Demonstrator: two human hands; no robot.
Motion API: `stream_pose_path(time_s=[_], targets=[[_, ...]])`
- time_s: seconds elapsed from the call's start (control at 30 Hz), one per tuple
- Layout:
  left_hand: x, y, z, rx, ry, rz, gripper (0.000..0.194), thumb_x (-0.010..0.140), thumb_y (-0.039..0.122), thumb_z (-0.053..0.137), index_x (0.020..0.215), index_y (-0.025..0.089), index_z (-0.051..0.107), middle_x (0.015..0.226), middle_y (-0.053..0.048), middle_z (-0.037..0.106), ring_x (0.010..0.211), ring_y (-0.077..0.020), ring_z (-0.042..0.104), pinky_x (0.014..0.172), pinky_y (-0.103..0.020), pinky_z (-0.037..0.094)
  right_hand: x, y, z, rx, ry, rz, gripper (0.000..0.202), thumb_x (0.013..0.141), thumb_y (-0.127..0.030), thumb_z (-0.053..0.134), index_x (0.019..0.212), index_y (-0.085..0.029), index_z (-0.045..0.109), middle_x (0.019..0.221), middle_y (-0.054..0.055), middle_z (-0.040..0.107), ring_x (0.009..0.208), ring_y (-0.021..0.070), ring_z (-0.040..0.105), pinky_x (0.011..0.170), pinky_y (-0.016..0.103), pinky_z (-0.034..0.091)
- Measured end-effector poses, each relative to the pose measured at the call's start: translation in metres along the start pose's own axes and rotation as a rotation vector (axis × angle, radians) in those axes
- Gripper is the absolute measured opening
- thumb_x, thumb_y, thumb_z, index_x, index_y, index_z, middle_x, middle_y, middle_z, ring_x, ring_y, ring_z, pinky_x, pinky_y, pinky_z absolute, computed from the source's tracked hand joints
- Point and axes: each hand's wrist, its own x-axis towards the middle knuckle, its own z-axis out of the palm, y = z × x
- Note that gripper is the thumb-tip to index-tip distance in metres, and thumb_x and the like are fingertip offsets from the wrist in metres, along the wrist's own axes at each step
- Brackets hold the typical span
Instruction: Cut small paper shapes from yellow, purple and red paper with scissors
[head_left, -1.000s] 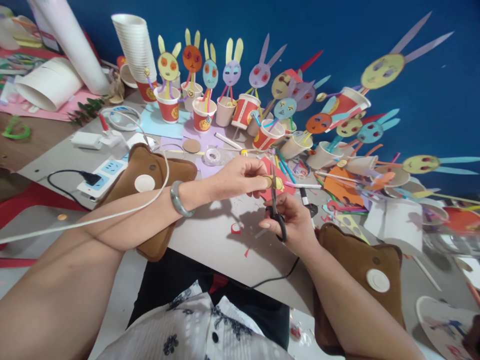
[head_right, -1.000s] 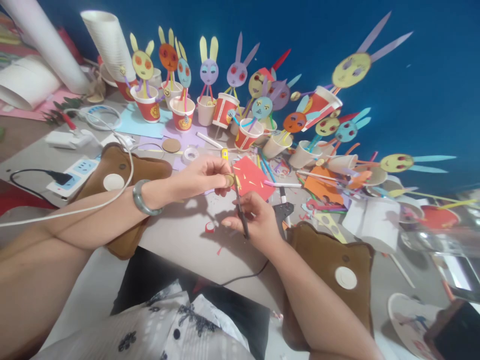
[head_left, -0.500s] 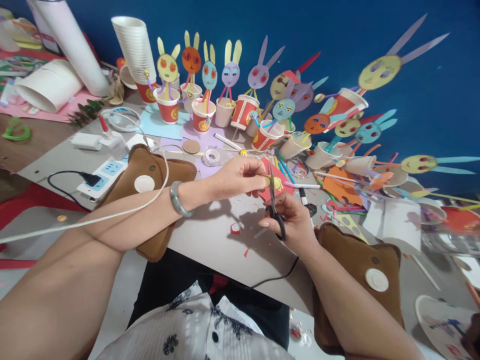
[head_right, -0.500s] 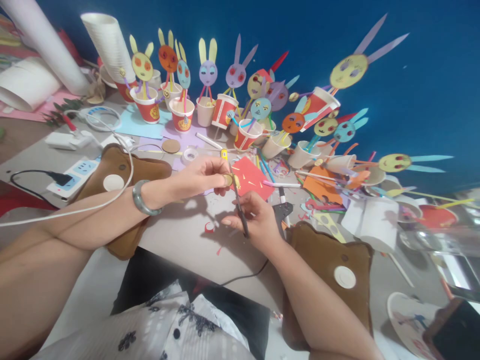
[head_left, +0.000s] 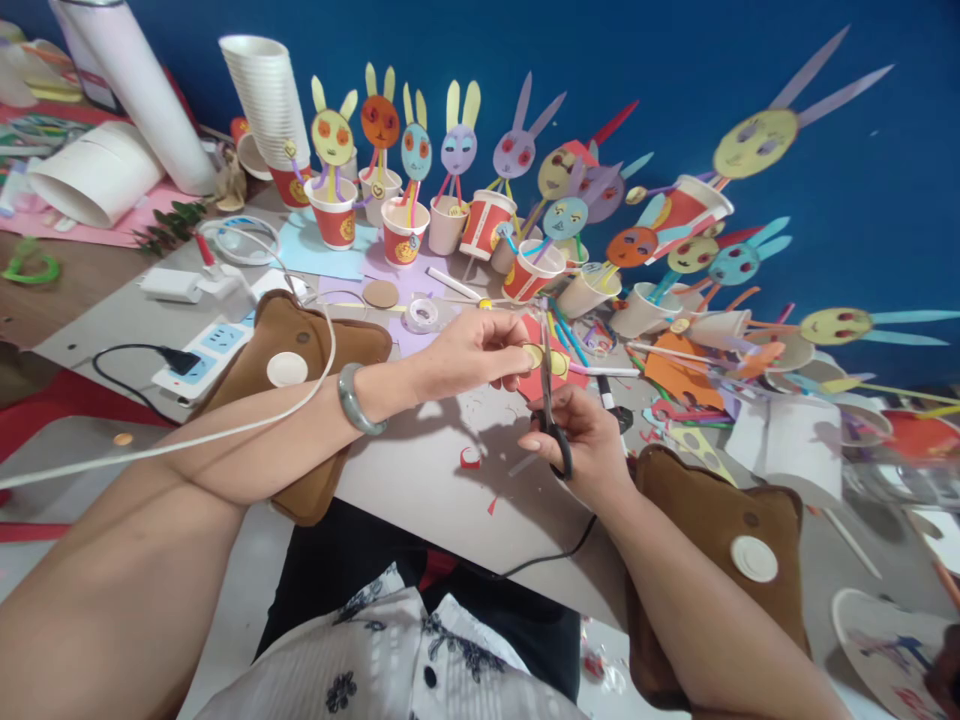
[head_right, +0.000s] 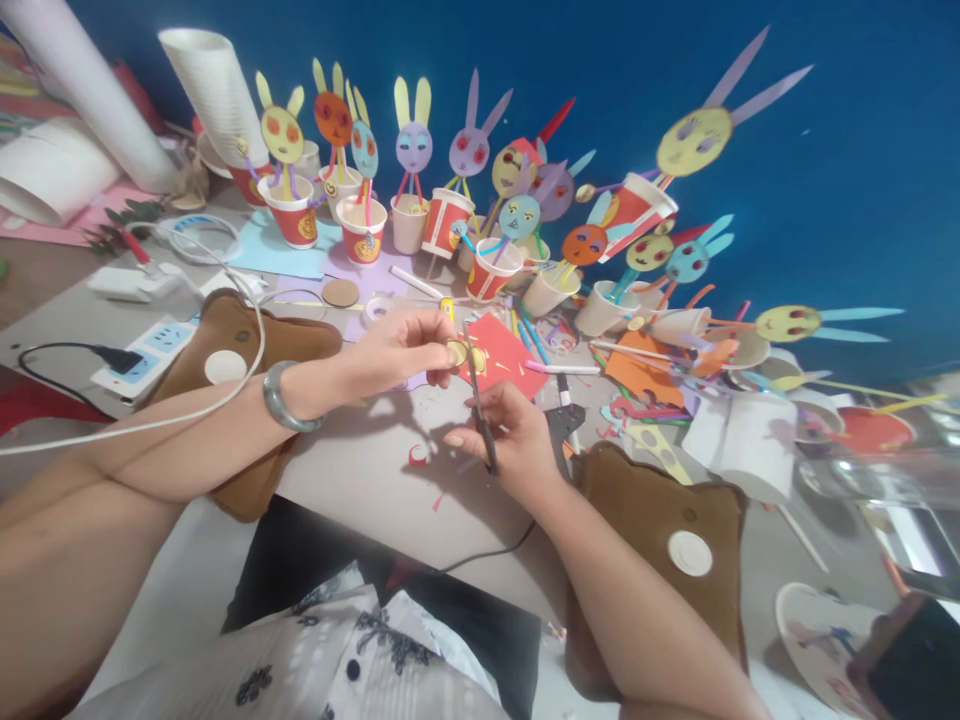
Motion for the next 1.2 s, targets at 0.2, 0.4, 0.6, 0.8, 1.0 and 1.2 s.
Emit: stream_pose_path(time_s=[0.2,0.4,0.6,0.8,1.0,1.2], targets=[[0.0002,-0.0020,-0.0010,0.019,0.017,0.028,0.019,0.085,0.010,0.062,0.068,0.014,0.055,0.055,0.002,0.059,0.051,-0.0045,0.054,0.052,-0.017,0.044,0.0002,0.0014,0.0005,0.035,-0.019,-0.003,0.055,0.058,-0.061,0.091,0.081,-0.023,0.057,0.061,-0.003,0.061,0.051,0.0131,0.054,0.050,0.027,0.043],[0.0006,-0.0013,-0.0004,0.023,0.026,0.015,0.018,0.084,0.009,0.062,0.068,0.014,0.055,0.054,0.003,0.059,0.051,-0.0048,0.055,0.053,-0.017,0.044,-0.0004,0.0011,0.0012,0.035,-0.034,-0.002,0.053,0.059,-0.054,0.093,0.081,-0.023,0.056,0.065,-0.003,0.063,0.052,0.0129,0.055,0.051,0.028,0.044],[0.0009,0.0010,0.0002,0.041,0.005,-0.011,0.020,0.081,0.009,0.062,0.065,0.015,0.052,0.053,0.003,0.058,0.050,-0.0049,0.054,0.050,-0.017,0.042,-0.0007,0.0027,0.0013,0.025,-0.041,-0.011,0.053,0.059,-0.054,0.093,0.084,-0.024,0.057,0.066,-0.003,0.062,0.053,0.0137,0.055,0.052,0.029,0.045],[0.0011,0.0017,0.0007,0.050,0.007,-0.019,0.018,0.080,0.009,0.061,0.065,0.015,0.053,0.053,0.003,0.058,0.050,-0.0054,0.055,0.050,-0.017,0.042,-0.0013,0.0034,0.0009,0.000,-0.048,-0.005,0.053,0.061,-0.056,0.092,0.084,-0.024,0.057,0.066,-0.002,0.061,0.053,0.0147,0.054,0.052,0.030,0.044],[0.0007,0.0033,0.0007,0.055,0.004,-0.032,0.017,0.079,0.009,0.060,0.065,0.015,0.052,0.052,0.003,0.058,0.051,-0.0057,0.054,0.050,-0.018,0.041,-0.0015,0.0018,0.0013,0.002,-0.050,-0.001,0.052,0.061,-0.056,0.091,0.085,-0.024,0.057,0.063,-0.002,0.062,0.052,0.0149,0.054,0.051,0.030,0.043],[0.0000,0.0044,0.0004,0.062,-0.011,-0.027,0.018,0.080,0.010,0.060,0.065,0.015,0.052,0.053,0.003,0.058,0.051,-0.0060,0.054,0.051,-0.018,0.041,-0.0012,0.0032,0.0025,0.023,-0.034,-0.009,0.054,0.058,-0.056,0.093,0.082,-0.025,0.057,0.061,-0.002,0.062,0.052,0.0160,0.056,0.051,0.030,0.044]])
